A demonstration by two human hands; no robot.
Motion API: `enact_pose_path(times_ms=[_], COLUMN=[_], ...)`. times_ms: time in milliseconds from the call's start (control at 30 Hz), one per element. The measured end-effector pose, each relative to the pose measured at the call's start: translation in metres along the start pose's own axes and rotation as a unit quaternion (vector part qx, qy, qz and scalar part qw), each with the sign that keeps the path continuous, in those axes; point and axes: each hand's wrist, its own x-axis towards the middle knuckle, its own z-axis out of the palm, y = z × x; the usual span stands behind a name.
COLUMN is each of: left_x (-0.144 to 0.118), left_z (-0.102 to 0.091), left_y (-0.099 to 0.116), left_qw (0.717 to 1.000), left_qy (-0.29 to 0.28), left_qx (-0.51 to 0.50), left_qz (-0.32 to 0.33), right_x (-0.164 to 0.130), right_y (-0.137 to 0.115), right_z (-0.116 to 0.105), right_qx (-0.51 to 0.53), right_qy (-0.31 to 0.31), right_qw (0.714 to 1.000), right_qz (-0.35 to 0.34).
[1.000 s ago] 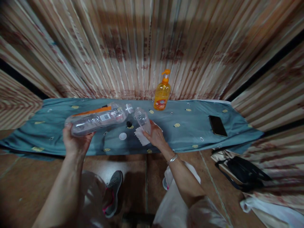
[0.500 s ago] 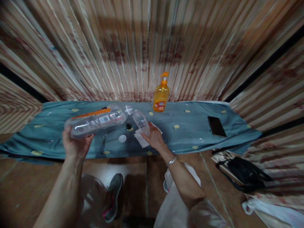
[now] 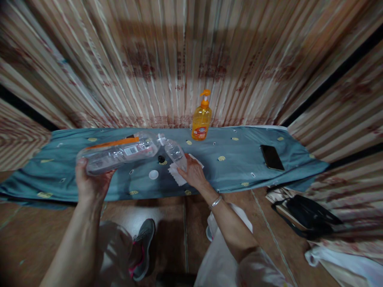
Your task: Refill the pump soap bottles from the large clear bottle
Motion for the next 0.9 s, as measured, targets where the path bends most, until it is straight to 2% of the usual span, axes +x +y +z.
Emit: enact_pose_path(times_ms=[400,667,900], left_x=[0.016,0.032,0.033], left_z=[0.006,0.007,0.014], left_y=[0.002,-0.003,-0.01], left_qw=[1.0,1.0,1.0], left_qy=[0.004,-0.013,-0.019], left_qx=[0.009,0.008,-0.011], left_qz=[-0.008,-0.008,-0.008], right_x=[0.0,0.0,-0.002], right_y=[-0.006,-0.008,-0.006], right_z=[-0.003,-0.005,-0.003], right_qx=[0.017,0.013,0.002], right_qy=[-0.006,0.001,0.02], right_qw=[1.0,1.0,1.0], right_qz=[-0.01,-0.002,0.011])
